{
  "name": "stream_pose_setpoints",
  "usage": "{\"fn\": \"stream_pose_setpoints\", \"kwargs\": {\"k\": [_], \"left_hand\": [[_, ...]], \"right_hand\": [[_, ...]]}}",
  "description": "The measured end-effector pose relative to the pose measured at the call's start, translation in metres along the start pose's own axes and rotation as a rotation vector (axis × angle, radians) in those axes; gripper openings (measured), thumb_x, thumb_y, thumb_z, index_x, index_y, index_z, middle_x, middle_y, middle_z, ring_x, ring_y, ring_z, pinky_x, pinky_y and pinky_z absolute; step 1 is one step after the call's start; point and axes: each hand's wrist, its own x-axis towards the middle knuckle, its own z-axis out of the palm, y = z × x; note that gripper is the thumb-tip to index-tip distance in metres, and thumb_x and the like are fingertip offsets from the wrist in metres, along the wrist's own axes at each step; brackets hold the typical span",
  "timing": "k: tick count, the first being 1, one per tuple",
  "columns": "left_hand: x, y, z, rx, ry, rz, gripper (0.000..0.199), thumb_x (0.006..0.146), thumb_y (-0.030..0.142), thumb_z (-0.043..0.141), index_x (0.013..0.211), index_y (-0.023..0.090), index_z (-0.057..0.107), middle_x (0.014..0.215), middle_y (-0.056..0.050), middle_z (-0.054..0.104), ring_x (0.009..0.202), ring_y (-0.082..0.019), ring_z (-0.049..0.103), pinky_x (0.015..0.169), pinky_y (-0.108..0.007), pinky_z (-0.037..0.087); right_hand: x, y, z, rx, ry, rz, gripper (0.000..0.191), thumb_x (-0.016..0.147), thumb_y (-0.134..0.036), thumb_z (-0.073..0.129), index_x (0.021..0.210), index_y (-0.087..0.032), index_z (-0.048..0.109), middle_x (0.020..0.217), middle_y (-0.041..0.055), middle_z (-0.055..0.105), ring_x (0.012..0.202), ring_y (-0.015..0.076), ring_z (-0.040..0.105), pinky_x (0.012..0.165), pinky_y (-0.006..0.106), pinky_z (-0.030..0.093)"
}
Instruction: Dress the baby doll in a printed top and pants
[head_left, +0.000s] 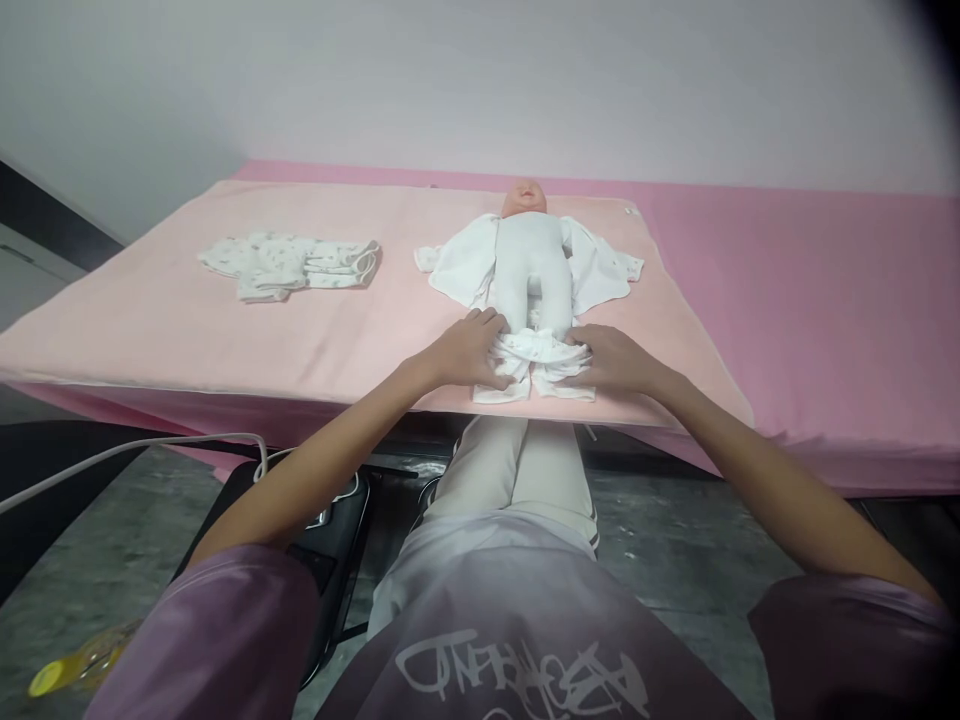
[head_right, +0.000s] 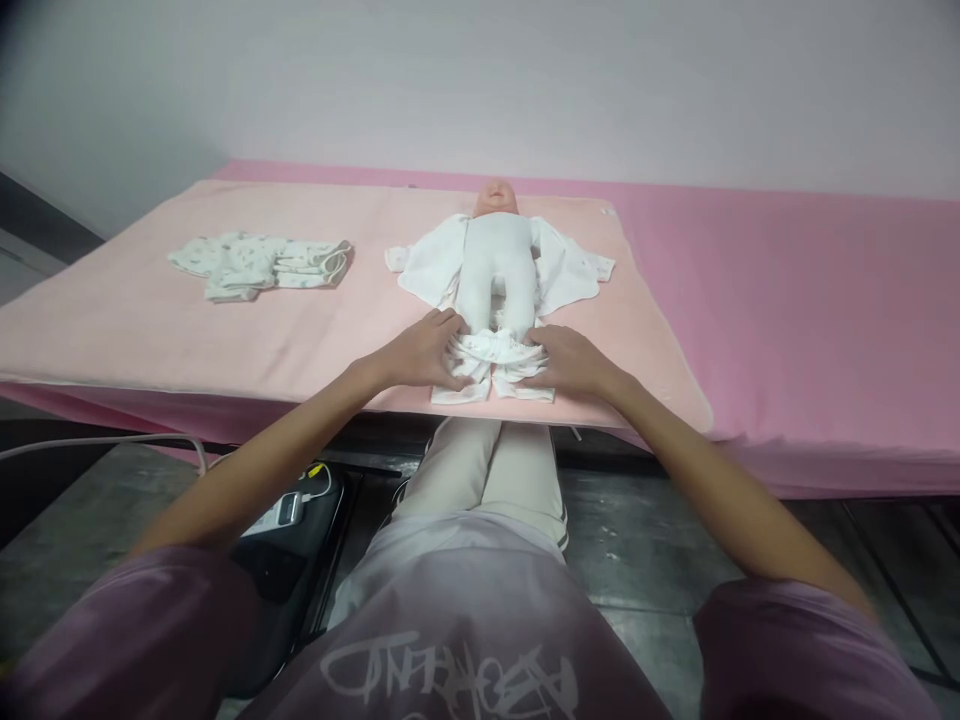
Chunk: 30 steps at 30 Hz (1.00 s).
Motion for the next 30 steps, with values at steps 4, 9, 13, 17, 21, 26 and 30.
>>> {"fn": "stream_pose_setpoints", "kwargs": {"k": [4,9,13,17,21,26,30], "left_hand": [[-0.014,0.007,0.014,0.094,0.075,0.071,0.046,0.080,0.043,0.084,0.116,0.020,0.066,0.121,-0.013,0.073,0.115,-0.034,0.064,0.097,-0.044,0.049],[-0.039,0.011,0.020,0.017,0.185,0.143,0.025,0.091,0.041,0.078,0.101,0.021,0.067,0.100,-0.009,0.076,0.096,-0.026,0.067,0.088,-0.039,0.047],[-0.062,0.029,-0.003,-0.166,0.138,0.178,0.023,0.088,0.040,0.079,0.089,0.023,0.064,0.082,-0.001,0.069,0.079,-0.020,0.062,0.078,-0.035,0.045],[-0.071,0.055,-0.054,-0.413,0.060,0.127,0.023,0.087,0.035,0.083,0.092,0.023,0.064,0.081,0.004,0.066,0.075,-0.015,0.061,0.071,-0.029,0.045],[-0.052,0.071,-0.112,-0.409,0.187,0.172,0.044,0.081,0.051,0.095,0.095,0.023,0.065,0.089,0.001,0.067,0.084,-0.017,0.062,0.074,-0.031,0.048],[-0.012,0.078,-0.171,-0.382,0.345,0.268,0.035,0.105,0.057,0.073,0.096,0.023,0.067,0.088,-0.002,0.062,0.080,-0.016,0.054,0.073,-0.035,0.040],[0.011,0.085,-0.209,-0.190,0.412,0.351,0.021,0.107,0.042,0.072,0.098,0.023,0.069,0.094,-0.003,0.065,0.084,-0.015,0.052,0.076,-0.035,0.038]], "right_hand": [[-0.015,-0.005,0.023,-0.112,0.212,-0.133,0.024,0.100,-0.045,0.069,0.094,-0.022,0.063,0.100,0.0095,0.077,0.091,0.0278,0.063,0.080,0.037,0.035],[-0.038,-0.026,0.051,-0.219,0.390,-0.082,0.019,0.103,-0.032,0.061,0.087,-0.022,0.062,0.081,0.0100,0.069,0.082,0.0265,0.056,0.078,0.039,0.032],[-0.060,-0.060,0.029,-0.003,0.263,-0.028,0.033,0.095,-0.046,0.078,0.084,-0.022,0.057,0.082,0.0049,0.070,0.078,0.0232,0.058,0.077,0.036,0.036],[-0.075,-0.094,-0.039,0.236,0.052,0.031,0.045,0.087,-0.060,0.088,0.100,-0.025,0.063,0.096,0.0017,0.075,0.080,0.0225,0.063,0.072,0.032,0.041],[-0.064,-0.102,-0.115,0.168,0.021,-0.026,0.067,0.077,-0.069,0.095,0.122,-0.028,0.068,0.106,0.0027,0.074,0.084,0.0217,0.062,0.069,0.031,0.043],[-0.034,-0.108,-0.187,-0.025,0.338,-0.056,0.046,0.113,-0.063,0.053,0.099,-0.022,0.070,0.090,-0.0013,0.067,0.079,0.0129,0.055,0.073,0.031,0.039],[-0.028,-0.122,-0.220,-0.237,0.483,-0.092,0.024,0.105,-0.049,0.073,0.098,-0.027,0.080,0.078,-0.0031,0.066,0.070,0.0119,0.053,0.072,0.036,0.037]]}}
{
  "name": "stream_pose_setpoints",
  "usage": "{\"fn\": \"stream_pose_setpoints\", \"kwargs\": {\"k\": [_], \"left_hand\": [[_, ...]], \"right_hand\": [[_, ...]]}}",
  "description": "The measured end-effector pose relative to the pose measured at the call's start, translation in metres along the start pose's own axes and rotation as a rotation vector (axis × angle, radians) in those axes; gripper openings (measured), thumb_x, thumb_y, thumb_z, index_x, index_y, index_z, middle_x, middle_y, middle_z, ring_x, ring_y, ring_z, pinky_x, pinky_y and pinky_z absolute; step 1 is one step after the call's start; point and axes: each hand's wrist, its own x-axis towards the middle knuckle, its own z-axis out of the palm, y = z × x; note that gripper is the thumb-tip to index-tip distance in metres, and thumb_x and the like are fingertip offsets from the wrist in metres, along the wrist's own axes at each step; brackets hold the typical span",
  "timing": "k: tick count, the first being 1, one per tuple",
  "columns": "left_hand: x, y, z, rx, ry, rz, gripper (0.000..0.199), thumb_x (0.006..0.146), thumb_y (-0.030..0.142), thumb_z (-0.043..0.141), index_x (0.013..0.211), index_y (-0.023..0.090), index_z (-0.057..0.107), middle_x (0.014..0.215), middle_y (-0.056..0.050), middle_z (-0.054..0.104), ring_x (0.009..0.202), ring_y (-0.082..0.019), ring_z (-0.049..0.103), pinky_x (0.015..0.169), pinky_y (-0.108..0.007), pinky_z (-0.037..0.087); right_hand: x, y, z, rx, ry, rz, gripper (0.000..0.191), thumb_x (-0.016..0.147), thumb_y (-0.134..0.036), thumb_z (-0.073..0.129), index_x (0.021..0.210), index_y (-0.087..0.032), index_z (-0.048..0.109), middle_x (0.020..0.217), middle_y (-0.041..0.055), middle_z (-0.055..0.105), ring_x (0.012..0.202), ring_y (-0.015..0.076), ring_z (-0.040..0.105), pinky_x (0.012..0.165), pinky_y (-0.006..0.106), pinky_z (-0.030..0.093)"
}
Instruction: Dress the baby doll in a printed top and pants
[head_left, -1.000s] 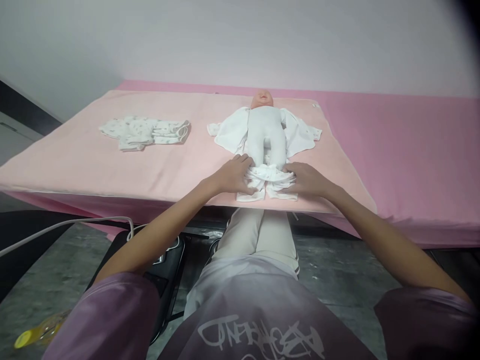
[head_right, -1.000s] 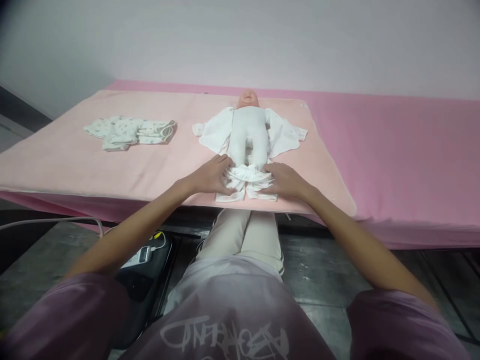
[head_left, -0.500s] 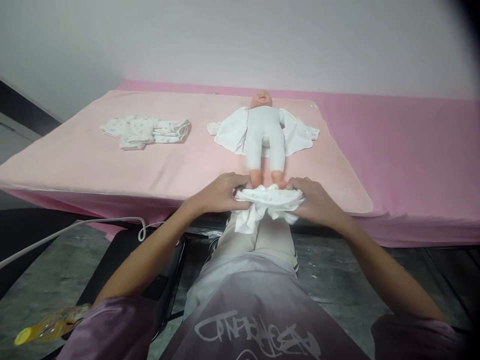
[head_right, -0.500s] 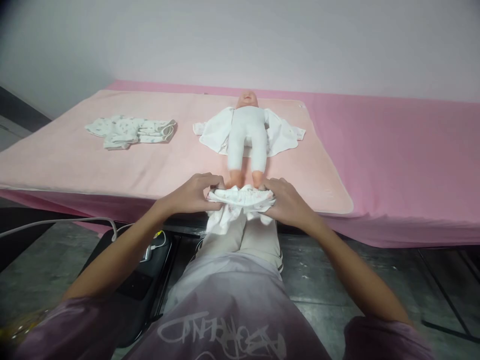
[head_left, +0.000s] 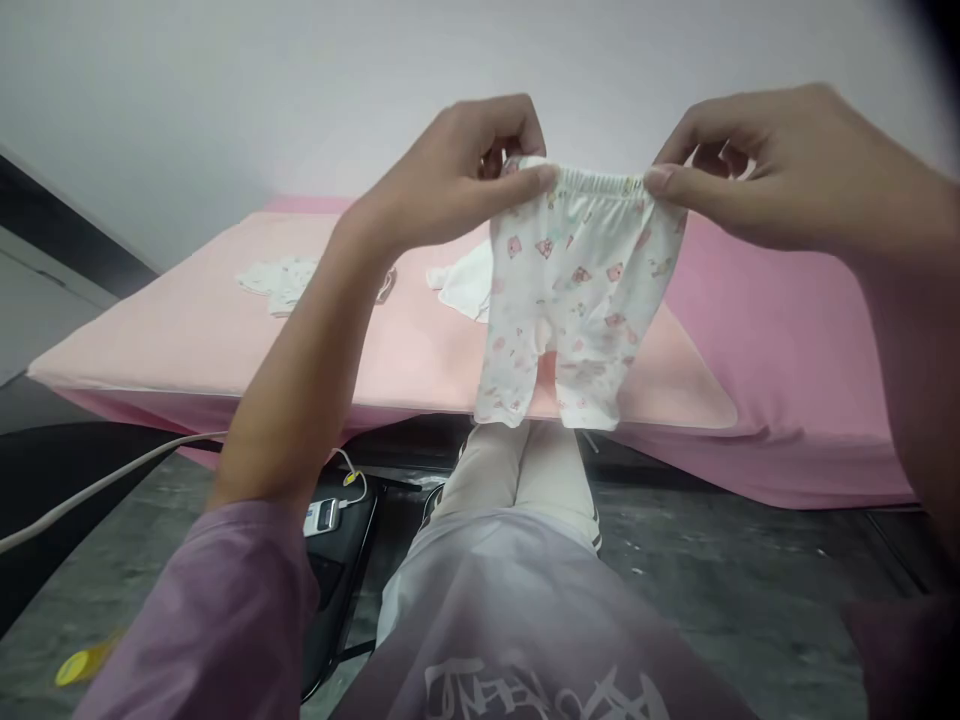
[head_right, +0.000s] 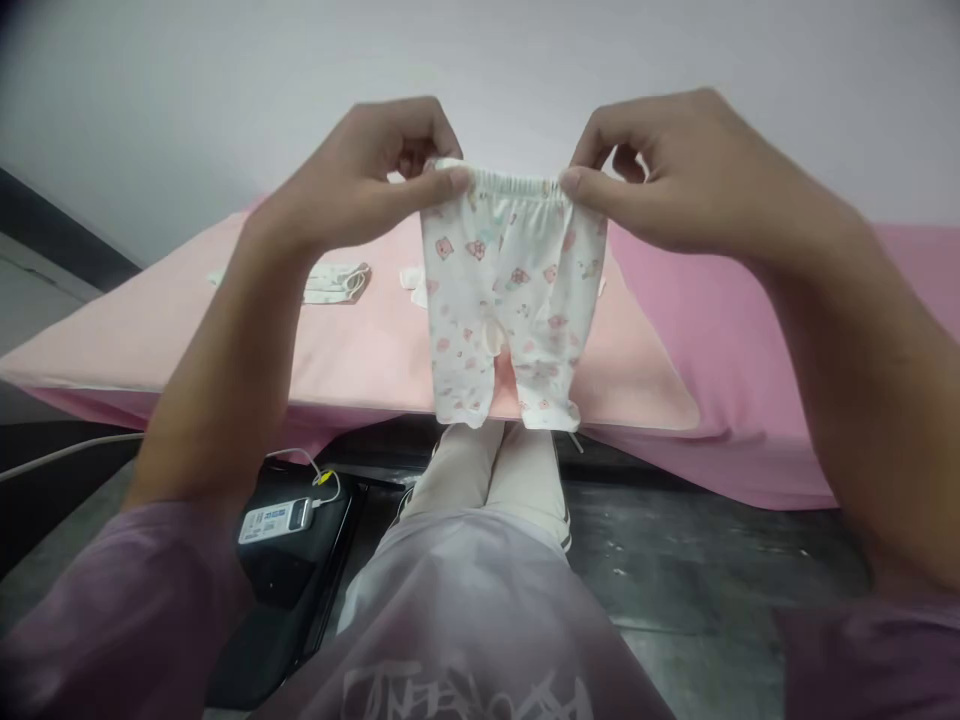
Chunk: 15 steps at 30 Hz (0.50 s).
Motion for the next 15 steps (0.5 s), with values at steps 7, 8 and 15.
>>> {"fn": "stream_pose_setpoints", "kwargs": {"k": [7,8,15], "left_hand": [[0.027,0.015,-0.016,0.344,0.013,0.061,0.022,0.104,0.041,0.076,0.116,0.022,0.074,0.095,-0.002,0.068,0.080,-0.015,0.049,0.085,-0.038,0.042],[0.030,0.016,-0.014,0.400,-0.002,0.039,0.023,0.104,0.043,0.077,0.114,0.023,0.075,0.091,-0.002,0.067,0.081,-0.016,0.048,0.088,-0.040,0.043],[0.048,0.031,0.005,0.357,0.024,0.013,0.027,0.098,0.040,0.078,0.085,0.023,0.062,0.108,-0.008,0.065,0.099,-0.022,0.052,0.096,-0.043,0.044]], "right_hand": [[-0.001,0.002,-0.015,-0.266,0.141,-0.021,0.035,0.102,-0.064,0.074,0.110,-0.032,0.086,0.077,0.0014,0.068,0.073,0.0189,0.058,0.086,0.047,0.048],[-0.001,0.001,-0.015,-0.310,0.147,-0.006,0.036,0.101,-0.064,0.075,0.101,-0.029,0.086,0.072,0.0015,0.065,0.075,0.0207,0.060,0.090,0.050,0.049],[0.002,-0.032,-0.009,-0.150,0.306,0.075,0.022,0.093,-0.041,0.082,0.096,-0.019,0.085,0.104,0.0082,0.067,0.117,0.0329,0.067,0.110,0.055,0.049]]}}
